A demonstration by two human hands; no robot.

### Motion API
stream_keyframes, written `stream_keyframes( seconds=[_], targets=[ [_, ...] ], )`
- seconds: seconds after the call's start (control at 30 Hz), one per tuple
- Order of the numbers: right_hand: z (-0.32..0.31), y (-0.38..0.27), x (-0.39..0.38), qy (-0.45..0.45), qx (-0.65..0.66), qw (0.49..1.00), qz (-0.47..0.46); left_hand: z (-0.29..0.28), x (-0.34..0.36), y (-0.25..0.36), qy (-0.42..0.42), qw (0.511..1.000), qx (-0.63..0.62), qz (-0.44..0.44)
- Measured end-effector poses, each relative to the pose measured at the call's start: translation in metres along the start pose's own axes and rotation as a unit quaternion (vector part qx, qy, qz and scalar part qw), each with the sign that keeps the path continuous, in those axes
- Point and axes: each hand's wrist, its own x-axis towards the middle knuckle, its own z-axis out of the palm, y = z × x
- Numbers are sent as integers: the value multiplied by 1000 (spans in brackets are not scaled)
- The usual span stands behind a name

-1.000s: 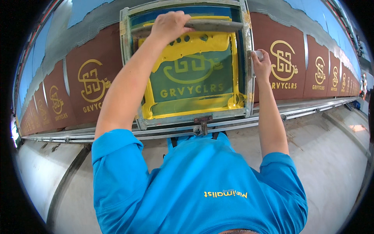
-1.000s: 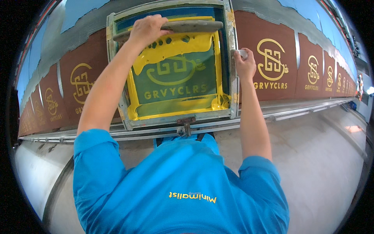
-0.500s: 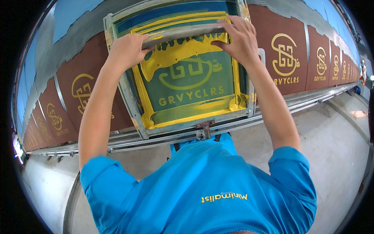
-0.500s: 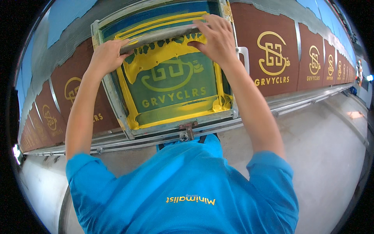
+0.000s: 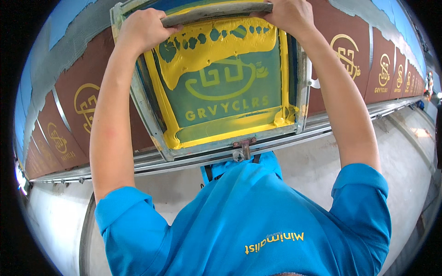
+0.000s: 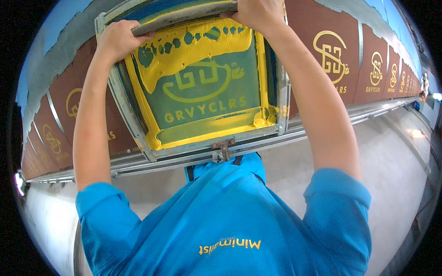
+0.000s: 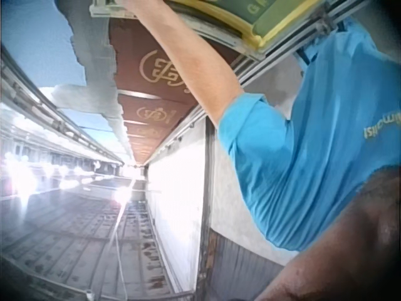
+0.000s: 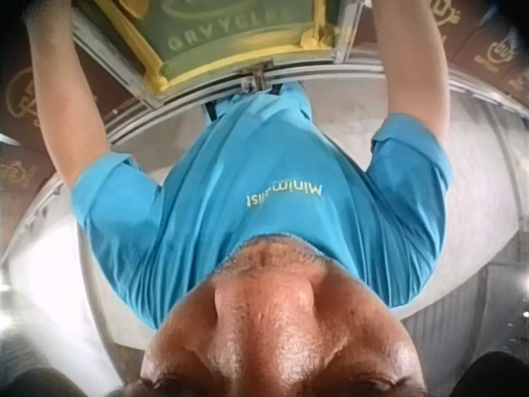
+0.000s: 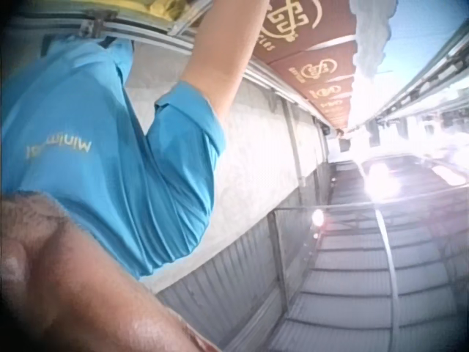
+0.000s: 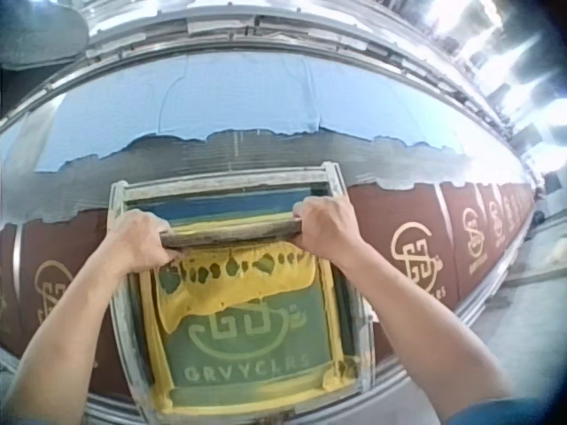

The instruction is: The person uses a squeegee to spread yellow ink across a screen-printing frame with a GRVYCLRS stencil, repeatedly pulling the ink over the mesh. After several passes, the person lifts the screen and peels back a brown fabric to reveal the printed logo underneath.

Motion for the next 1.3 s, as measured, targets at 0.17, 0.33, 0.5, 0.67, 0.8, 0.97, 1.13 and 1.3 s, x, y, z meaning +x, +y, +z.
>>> stream_keyframes(
  seconds=[0.17,0.33,0.5,0.67,0.8,0.97,1.13,1.3],
  targets=[
    [24,-1,-41,42,1,999,9,36,-22,11,14,1000,-3,5],
    [34,-22,-129,31,22,999,12,60,-97,62,-35,998,-35,-33],
    [44,-45,-268,46,36,998,-12,100,-208,121,-45,997,-57,-29],
    [41,-74,-420,69,74,995,-19,131,-346,201,-67,995,-45,-51],
    [-31,-100,-476,51,97,994,-10,104,-407,237,-7,997,-62,-49],
    [-63,-115,-522,29,119,991,-47,92,-479,273,28,993,-73,-86],
    [-99,-116,-539,-30,144,987,-65,58,-498,281,-22,993,-100,-58],
    [-119,-110,-433,-5,157,983,-93,-1,-425,211,-94,992,-74,-39]
  ],
)
